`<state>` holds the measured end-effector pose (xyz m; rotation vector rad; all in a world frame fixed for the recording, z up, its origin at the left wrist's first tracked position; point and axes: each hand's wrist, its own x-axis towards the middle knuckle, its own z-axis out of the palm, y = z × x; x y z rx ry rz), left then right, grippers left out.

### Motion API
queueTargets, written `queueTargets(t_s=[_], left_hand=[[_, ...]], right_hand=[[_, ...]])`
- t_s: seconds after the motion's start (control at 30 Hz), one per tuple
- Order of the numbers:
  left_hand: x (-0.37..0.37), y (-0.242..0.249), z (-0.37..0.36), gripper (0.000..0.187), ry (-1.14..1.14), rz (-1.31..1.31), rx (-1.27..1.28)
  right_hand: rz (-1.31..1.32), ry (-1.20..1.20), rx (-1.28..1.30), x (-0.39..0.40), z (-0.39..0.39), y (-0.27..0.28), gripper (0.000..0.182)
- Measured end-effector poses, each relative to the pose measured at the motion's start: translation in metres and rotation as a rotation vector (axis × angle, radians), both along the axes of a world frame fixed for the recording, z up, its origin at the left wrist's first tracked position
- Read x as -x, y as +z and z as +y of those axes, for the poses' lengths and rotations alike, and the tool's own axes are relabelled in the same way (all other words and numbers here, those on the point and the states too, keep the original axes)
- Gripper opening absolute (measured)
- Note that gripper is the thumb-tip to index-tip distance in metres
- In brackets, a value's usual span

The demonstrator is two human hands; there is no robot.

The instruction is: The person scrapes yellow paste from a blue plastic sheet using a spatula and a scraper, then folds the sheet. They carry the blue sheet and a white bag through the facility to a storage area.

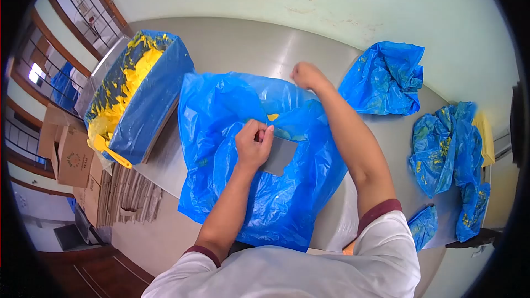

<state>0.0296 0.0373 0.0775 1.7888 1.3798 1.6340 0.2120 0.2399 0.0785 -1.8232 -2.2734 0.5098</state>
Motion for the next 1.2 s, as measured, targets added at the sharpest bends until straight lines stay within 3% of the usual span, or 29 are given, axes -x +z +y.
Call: queueTargets(t_s=[0.07, 0.13, 0.2, 0.27, 0.33, 0.43, 0.53, 0.63, 0.7, 0.77, 0.87, 0.93, 0.97, 1.2], left_hand=[[0.004, -0.003, 0.007, 0.019, -0.048, -0.016, -0.009], [0.014, 0.02, 0.021, 0.017, -0.129, 0.108, 0.054], [0.021, 0.038, 0.037, 0.016, -0.183, 0.156, 0.114], [0.03, 0.041, 0.048, 0.015, -0.237, 0.223, 0.167], [0.036, 0.041, 0.056, 0.013, -0.275, 0.278, 0.193], [0.042, 0.044, 0.058, 0.014, -0.317, 0.319, 0.222], [0.044, 0.05, 0.056, 0.011, -0.337, 0.335, 0.237], [0.044, 0.04, 0.067, 0.013, -0.382, 0.323, 0.14], [0.045, 0.034, 0.07, 0.013, -0.446, 0.321, 0.092], [0.045, 0.029, 0.072, 0.016, -0.517, 0.287, 0.129], [0.039, 0.032, 0.073, 0.015, -0.58, 0.191, 0.328], [0.038, 0.042, 0.067, 0.009, -0.557, 0.155, 0.399], [0.036, 0.046, 0.066, 0.009, -0.53, 0.189, 0.397], [0.029, 0.06, 0.06, 0.009, -0.405, 0.344, 0.412]], right_hand=[[0.217, -0.041, -0.632, 0.004, -0.05, 0.041, 0.019], [0.41, 0.105, -0.665, 0.007, -0.112, 0.095, 0.021], [0.452, 0.17, -0.365, 0.014, -0.182, 0.108, 0.02], [0.208, 0.303, 0.081, 0.034, -0.238, 0.09, 0.027], [-0.012, 0.414, 0.051, 0.054, -0.271, 0.034, 0.047], [-0.202, 0.465, -0.232, 0.075, -0.269, -0.008, 0.063], [-0.29, 0.447, -0.137, 0.083, -0.256, -0.015, 0.075], [-0.438, 0.389, -0.121, 0.095, -0.251, -0.016, 0.064], [-0.498, 0.27, -0.427, 0.101, -0.258, -0.04, 0.05], [-0.482, 0.206, -0.488, 0.105, -0.256, -0.044, 0.036], [-0.432, 0.2, -0.433, 0.116, -0.259, -0.035, 0.031], [-0.44, 0.203, -0.537, 0.128, -0.261, -0.04, 0.029], [-0.449, 0.218, -0.6, 0.131, -0.258, -0.041, 0.028], [-0.394, 0.234, -0.417, 0.132, -0.241, -0.042, 0.031]])
